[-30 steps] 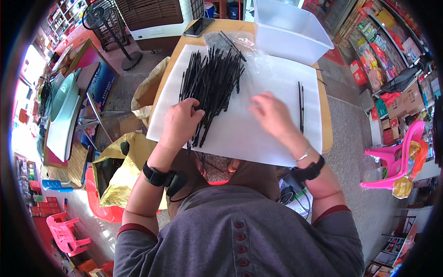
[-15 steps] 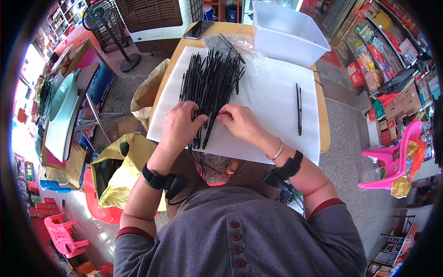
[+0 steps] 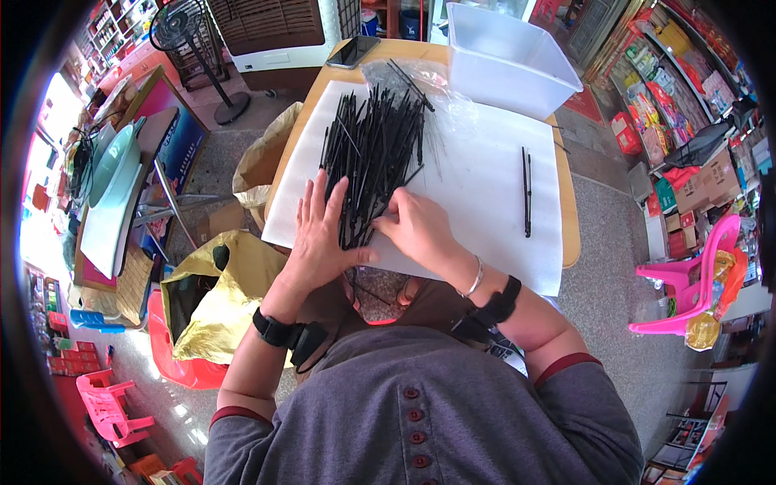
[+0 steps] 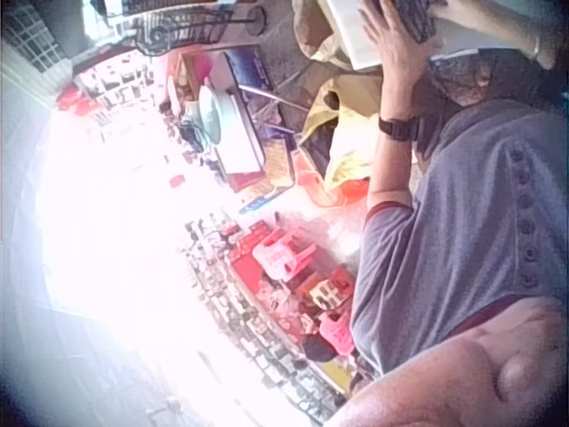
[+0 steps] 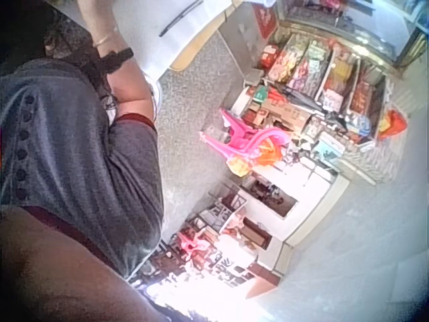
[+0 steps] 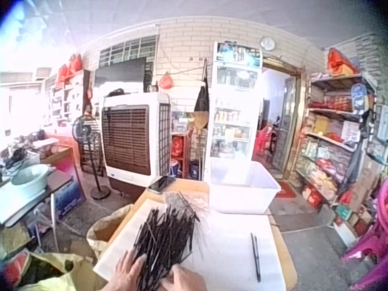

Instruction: The recorder is sorting and organizing black plastic cable ties from a bag onto a table.

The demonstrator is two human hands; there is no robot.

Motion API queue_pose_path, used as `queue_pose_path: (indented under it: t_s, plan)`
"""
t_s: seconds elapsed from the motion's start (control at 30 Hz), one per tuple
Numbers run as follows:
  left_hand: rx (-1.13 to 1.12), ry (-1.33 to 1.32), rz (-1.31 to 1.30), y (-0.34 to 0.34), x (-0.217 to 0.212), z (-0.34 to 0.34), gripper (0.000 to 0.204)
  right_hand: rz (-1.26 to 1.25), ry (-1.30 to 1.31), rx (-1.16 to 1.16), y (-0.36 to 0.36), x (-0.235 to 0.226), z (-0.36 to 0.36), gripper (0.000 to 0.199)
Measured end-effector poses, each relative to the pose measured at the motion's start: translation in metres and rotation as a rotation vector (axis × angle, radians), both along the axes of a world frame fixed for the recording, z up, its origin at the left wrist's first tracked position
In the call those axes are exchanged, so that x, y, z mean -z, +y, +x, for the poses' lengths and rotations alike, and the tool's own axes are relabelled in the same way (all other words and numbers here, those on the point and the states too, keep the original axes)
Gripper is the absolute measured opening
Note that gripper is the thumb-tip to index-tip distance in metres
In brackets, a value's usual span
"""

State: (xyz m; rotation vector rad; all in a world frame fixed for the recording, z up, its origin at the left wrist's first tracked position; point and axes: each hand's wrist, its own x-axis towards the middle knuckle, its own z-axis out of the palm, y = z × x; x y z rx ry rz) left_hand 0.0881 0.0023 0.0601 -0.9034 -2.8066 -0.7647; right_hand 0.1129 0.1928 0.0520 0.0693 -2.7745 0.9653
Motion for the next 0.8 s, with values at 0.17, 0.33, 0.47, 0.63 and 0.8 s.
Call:
queue_pose_path:
  t_s: [0.17, 0.33, 0.47, 0.63, 0.8]
  plan:
    - [0.147, 0.005, -0.065, -0.017, 0.001, -0.007, 0.117, -0.046, 0.156, -0.303, -0.004, -0.007, 0.025, 0.016]
    - [0.091, 0.029, 0.014, -0.014, 0.003, -0.036, 0.096, 0.111, 0.232, -0.464, -0.005, 0.003, 0.021, 0.017]
    - [0.039, 0.063, 0.038, -0.007, 0.007, -0.045, 0.089, 0.132, 0.263, -0.321, 0.000, 0.002, 0.009, 0.024]
    - [0.120, 0.013, 0.094, -0.007, -0.003, -0.025, 0.086, 0.220, 0.172, -0.203, 0.022, 0.008, 0.001, 0.026]
    - [0.153, 0.092, 0.093, -0.001, 0.003, -0.014, 0.074, 0.300, 0.373, -0.296, 0.039, 0.000, -0.005, 0.015]
